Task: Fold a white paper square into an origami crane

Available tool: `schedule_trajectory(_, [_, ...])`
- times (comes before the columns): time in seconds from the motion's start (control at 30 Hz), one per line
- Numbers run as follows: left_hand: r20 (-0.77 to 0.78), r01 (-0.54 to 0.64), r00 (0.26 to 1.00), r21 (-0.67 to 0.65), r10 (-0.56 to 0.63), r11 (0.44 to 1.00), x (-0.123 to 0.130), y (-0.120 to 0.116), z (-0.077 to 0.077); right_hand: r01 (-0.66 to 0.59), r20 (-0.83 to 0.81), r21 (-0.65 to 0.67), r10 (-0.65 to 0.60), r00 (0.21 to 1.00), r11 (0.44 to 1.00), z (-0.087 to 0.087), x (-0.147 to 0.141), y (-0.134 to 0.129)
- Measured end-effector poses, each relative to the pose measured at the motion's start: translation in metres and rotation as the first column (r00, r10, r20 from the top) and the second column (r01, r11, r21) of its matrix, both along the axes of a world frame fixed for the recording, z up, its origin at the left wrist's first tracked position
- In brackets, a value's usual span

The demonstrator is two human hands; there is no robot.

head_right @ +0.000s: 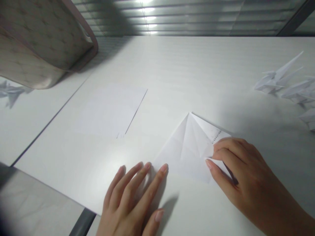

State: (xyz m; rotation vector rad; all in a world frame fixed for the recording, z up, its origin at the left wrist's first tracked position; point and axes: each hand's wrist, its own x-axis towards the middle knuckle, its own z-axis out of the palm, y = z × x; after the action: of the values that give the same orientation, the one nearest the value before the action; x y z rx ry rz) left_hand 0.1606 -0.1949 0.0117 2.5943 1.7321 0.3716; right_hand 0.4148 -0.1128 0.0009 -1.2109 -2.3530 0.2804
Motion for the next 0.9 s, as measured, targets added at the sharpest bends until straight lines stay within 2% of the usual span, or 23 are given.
schedule_trajectory(0.13, [-0.008, -0.06, 0.998, -0.024, 0.059, 0.998, -0.001, -0.001, 0.0, 0.009, 0.014, -0.013, -0.009, 1.0, 1.0, -0.001, 0.0, -0.001])
schedule_trajectory(0.23, [-0.006, -0.096, 0.995, 0.007, 0.096, 0.995, -0.003, -0.002, 0.0, 0.009, 0.01, -0.017, -0.009, 1.0, 1.0, 0.0, 0.0, -0.001])
schedule_trajectory(0.3, [0.005, -0.097, 0.995, 0.015, 0.097, 0.995, -0.005, -0.004, 0.0, 0.004, 0.01, -0.015, -0.004, 1.0, 1.0, 0.0, 0.001, -0.001])
schedule_trajectory(0.47, [0.038, -0.07, 0.997, -0.06, 0.073, 0.996, -0.009, -0.006, 0.003, 0.021, -0.012, 0.0, -0.021, 1.0, 1.0, -0.001, 0.001, 0.0])
schedule_trajectory(0.6, [0.103, -0.096, 0.99, 0.034, 0.092, 0.995, 0.003, -0.005, 0.001, 0.049, -0.016, 0.039, -0.048, 0.999, 0.998, 0.001, -0.002, -0.001])
schedule_trajectory(0.67, [0.1, -0.016, 0.995, 0.082, 0.008, 0.996, 0.013, -0.002, -0.001, 0.073, -0.004, 0.074, -0.073, 0.997, 0.995, 0.003, -0.005, -0.004])
schedule_trajectory(0.77, [0.054, 0.165, 0.984, 0.055, -0.168, 0.985, 0.026, 0.006, -0.002, 0.094, 0.022, 0.072, -0.096, 0.995, 0.993, 0.008, -0.008, -0.012])
schedule_trajectory(0.83, [0.034, 0.197, 0.98, 0.03, -0.198, 0.98, 0.029, 0.014, 0.0, 0.068, 0.041, 0.073, -0.071, 0.997, 0.995, 0.013, -0.008, -0.019])
schedule_trajectory(0.9, [0.044, 0.175, 0.983, 0.01, -0.176, 0.984, 0.029, 0.021, 0.004, -0.023, 0.063, 0.112, 0.016, 0.998, 0.994, 0.018, -0.005, -0.026])
